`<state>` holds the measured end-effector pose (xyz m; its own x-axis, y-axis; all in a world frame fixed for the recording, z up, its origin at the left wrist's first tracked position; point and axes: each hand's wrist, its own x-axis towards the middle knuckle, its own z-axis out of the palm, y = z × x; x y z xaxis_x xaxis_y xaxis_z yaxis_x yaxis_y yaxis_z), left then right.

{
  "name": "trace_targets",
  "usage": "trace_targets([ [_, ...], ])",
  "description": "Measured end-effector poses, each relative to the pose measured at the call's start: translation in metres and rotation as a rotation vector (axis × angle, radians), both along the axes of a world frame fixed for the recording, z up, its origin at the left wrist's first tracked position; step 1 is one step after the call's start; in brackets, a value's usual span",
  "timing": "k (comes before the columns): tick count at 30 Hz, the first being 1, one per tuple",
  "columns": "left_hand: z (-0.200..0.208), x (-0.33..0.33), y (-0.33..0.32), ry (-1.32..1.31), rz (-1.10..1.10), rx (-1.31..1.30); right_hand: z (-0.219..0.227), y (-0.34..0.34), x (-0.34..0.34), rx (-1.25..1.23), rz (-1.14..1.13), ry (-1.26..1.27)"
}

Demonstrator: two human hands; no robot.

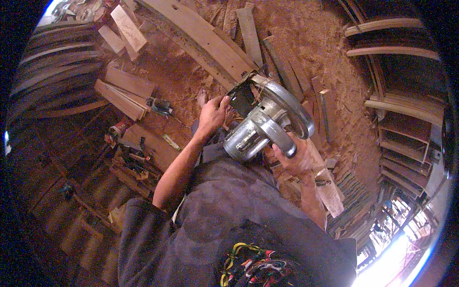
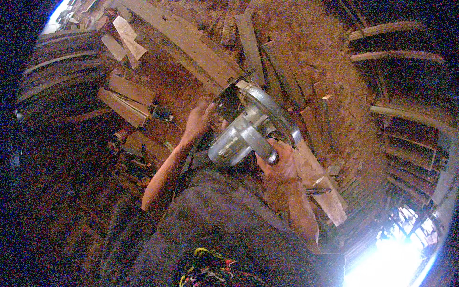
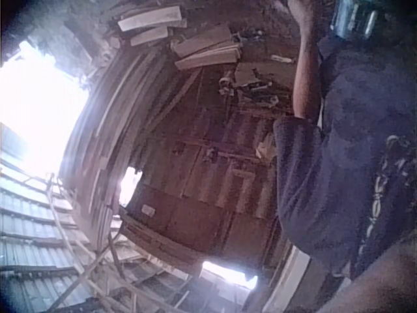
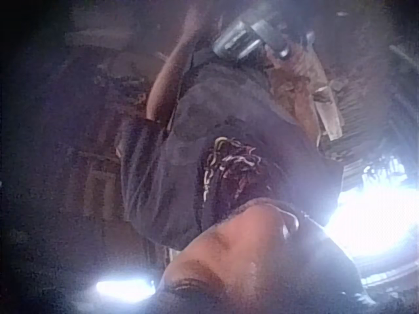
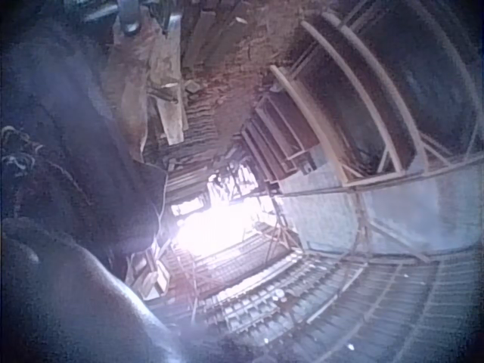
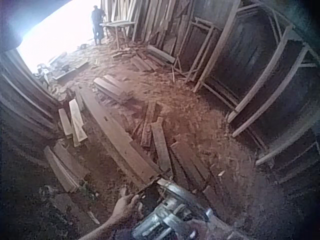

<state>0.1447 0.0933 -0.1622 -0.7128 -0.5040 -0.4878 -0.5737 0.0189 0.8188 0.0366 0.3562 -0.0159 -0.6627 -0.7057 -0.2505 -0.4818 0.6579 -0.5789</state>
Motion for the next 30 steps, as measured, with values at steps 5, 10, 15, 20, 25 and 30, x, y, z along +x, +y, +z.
trace_targets([
  [5, -0.005, -0.005, 0.01, -0.115, 0.016, -0.254, -0.009, 0.005, 0.004, -0.162, 0.052, 0.263],
  [10, 0.005, -0.009, 0.008, -0.104, 0.007, -0.178, -0.004, 0.004, 0.001, -0.083, 0.058, 0.159],
  [15, 0.008, -0.012, 0.007, -0.163, 0.022, -0.158, -0.002, 0.005, -0.002, -0.047, 0.1, 0.146],
  [20, 0.006, -0.011, 0.008, -0.127, 0.034, -0.127, -0.013, 0.013, 0.002, -0.189, 0.134, 0.285],
  [25, 0.007, -0.012, 0.009, -0.091, 0.04, -0.129, -0.01, 0.011, -0.001, -0.227, 0.179, 0.313],
  [30, -0.003, -0.004, 0.008, 0.024, 0.039, -0.044, -0.011, 0.013, -0.001, -0.19, 0.165, 0.318],
])
